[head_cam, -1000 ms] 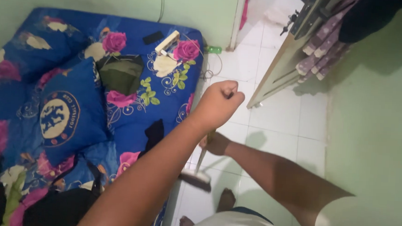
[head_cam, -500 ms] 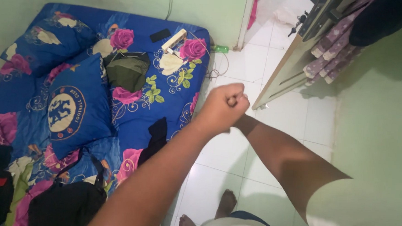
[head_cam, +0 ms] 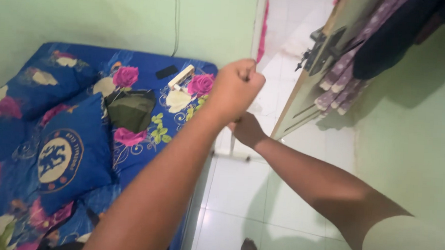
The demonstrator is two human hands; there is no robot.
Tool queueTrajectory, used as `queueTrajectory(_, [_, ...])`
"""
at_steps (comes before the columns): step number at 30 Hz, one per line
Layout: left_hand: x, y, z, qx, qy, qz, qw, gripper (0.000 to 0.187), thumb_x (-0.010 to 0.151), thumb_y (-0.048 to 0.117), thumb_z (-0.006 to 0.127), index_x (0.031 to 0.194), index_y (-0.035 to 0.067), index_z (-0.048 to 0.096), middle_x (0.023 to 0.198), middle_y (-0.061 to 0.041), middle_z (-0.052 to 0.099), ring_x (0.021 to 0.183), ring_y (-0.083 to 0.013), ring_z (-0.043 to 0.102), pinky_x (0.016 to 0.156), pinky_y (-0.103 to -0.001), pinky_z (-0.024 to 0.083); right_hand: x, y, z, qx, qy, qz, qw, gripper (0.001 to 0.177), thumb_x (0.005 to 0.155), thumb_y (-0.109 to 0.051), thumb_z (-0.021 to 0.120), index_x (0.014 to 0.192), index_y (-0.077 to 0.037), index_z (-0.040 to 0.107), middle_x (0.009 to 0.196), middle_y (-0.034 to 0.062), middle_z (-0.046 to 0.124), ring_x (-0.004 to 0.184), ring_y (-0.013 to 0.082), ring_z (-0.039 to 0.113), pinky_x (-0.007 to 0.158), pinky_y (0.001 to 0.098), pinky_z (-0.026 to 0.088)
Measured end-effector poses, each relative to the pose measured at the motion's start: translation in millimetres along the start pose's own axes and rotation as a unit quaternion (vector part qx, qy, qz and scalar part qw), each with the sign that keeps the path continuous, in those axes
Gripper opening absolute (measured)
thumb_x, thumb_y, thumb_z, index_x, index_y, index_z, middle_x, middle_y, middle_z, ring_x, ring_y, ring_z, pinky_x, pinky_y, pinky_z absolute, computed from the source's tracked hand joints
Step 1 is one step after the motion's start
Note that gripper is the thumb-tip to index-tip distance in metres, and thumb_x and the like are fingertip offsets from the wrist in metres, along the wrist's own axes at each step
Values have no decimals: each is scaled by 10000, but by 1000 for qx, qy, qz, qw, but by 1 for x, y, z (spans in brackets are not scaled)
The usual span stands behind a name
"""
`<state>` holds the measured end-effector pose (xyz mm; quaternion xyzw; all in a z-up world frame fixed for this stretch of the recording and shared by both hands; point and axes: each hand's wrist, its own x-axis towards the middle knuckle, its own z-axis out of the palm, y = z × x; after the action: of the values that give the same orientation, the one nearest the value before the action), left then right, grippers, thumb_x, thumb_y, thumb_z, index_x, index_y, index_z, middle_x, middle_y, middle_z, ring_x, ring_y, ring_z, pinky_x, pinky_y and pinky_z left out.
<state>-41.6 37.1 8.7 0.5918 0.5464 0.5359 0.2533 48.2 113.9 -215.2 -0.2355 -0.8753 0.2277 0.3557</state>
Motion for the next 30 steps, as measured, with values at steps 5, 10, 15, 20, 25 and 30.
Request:
queueTrajectory(5, [35,-23,18,23,-32,-17,999,220,828,181,640,690,51,529,573,-54,501,551,-140,470,550,-335,452,-1,4,4,44,-214,307,926,359,880,-410,623,803,-63,668,812,144,723,818,299,701,773,426,532])
queueTrajectory(10, [23,-37,32,46,-27,-39,998,248,823,189,651,694,33,508,584,-97,477,562,-164,437,551,-360,431,-21,44,45,-11,-221,188,957,280,986,-340,541,1033,-89,654,1028,125,723,993,263,685,900,399,521])
queueTrajectory(15, [-12,-51,42,49,-28,-52,997,253,816,172,662,708,23,488,602,-103,391,597,-163,363,538,-366,395,-24,28,25,66,-102,100,988,406,1014,-337,549,1312,-62,567,1266,149,642,1188,275,604,1005,411,478])
queueTrajectory(20, [-48,-70,45,16,-70,-94,993,235,824,119,648,713,32,460,583,-60,341,591,-132,316,510,-356,325,-62,77,85,567,13,118,815,326,974,-237,649,1222,-45,560,1178,95,610,1136,177,605,975,377,517])
queueTrajectory(25, [-50,-88,26,-9,-104,-46,993,244,833,97,653,689,36,466,577,-39,363,586,-104,342,505,-323,346,-72,95,107,560,92,191,801,296,927,-198,683,1151,-64,544,1029,66,613,956,136,626,850,336,536])
queueTrajectory(30, [-42,-120,7,-5,-175,-38,984,232,858,79,632,694,35,474,587,-44,368,589,-123,345,518,-332,348,-82,194,165,685,131,195,690,272,900,-161,677,1130,-35,607,1064,35,654,996,108,638,885,297,534])
